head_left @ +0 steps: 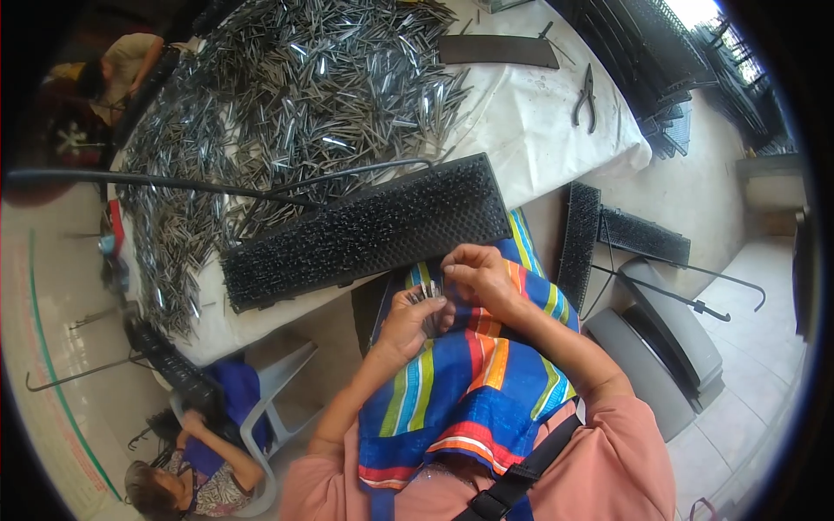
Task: The person assembles small metal parts into a holder strip by hand.
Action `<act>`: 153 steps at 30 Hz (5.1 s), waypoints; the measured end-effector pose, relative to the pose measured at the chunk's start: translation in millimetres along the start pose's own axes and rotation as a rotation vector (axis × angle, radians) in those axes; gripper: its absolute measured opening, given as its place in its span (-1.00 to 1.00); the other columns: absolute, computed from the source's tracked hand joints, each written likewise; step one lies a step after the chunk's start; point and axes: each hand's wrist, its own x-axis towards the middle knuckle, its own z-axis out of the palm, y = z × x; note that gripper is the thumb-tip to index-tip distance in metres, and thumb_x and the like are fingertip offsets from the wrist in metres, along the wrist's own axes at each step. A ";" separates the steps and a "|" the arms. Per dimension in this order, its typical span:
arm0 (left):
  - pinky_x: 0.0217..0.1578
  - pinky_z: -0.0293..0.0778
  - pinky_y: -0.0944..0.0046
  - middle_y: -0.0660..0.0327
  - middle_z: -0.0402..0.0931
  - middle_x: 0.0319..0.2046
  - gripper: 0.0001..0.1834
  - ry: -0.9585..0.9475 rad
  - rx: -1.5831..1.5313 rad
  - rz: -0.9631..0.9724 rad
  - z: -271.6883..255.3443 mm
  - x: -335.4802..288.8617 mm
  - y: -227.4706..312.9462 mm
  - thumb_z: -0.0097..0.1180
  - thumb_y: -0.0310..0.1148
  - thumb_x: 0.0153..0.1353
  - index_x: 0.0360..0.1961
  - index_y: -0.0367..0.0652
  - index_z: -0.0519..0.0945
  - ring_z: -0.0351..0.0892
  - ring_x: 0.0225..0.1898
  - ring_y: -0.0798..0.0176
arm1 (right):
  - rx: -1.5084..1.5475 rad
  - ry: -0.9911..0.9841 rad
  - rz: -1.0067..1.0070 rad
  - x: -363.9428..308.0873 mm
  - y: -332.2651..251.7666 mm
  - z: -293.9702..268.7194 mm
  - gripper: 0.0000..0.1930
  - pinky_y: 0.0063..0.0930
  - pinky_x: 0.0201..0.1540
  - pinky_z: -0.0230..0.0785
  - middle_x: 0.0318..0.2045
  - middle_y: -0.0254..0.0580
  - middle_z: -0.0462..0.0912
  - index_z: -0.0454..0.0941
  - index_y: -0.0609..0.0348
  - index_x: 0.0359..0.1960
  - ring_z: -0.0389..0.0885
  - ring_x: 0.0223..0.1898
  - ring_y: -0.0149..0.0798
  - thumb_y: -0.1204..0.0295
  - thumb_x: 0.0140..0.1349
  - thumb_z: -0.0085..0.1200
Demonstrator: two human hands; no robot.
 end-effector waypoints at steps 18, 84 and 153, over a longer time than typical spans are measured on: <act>-0.28 0.63 0.29 0.11 0.64 -0.34 -0.76 -0.055 0.065 0.008 -2.4 12.2 -8.4 0.06 -0.62 0.17 -0.12 -0.34 0.58 0.65 -0.41 0.27 | -0.018 0.296 -0.248 2.5 -7.1 -0.8 -0.96 -0.64 -0.62 0.23 -0.60 -0.40 0.54 0.54 0.25 -0.39 0.38 -0.65 -0.59 0.62 0.17 0.13; -0.47 0.48 0.39 0.22 0.64 -0.30 -0.82 0.044 -0.152 0.061 37.1 40.3 8.1 0.04 -0.48 0.27 -0.10 -0.13 0.54 0.65 -0.36 0.32 | -0.501 0.542 -0.633 31.5 -37.0 -26.0 -0.96 -0.65 -0.58 0.23 -0.65 -0.39 0.48 0.55 0.27 -0.39 0.38 -0.61 -0.62 0.64 0.16 0.15; -0.47 0.50 0.37 0.15 0.64 -0.36 -0.81 0.000 -0.219 0.069 66.4 50.5 19.4 0.02 -0.51 0.28 -0.10 -0.24 0.57 0.63 -0.42 0.31 | -0.257 0.453 -0.372 24.7 -37.6 -31.9 -0.96 -0.63 -0.47 0.31 -0.59 -0.25 0.55 0.58 0.28 -0.41 0.45 -0.55 -0.53 0.62 0.10 0.18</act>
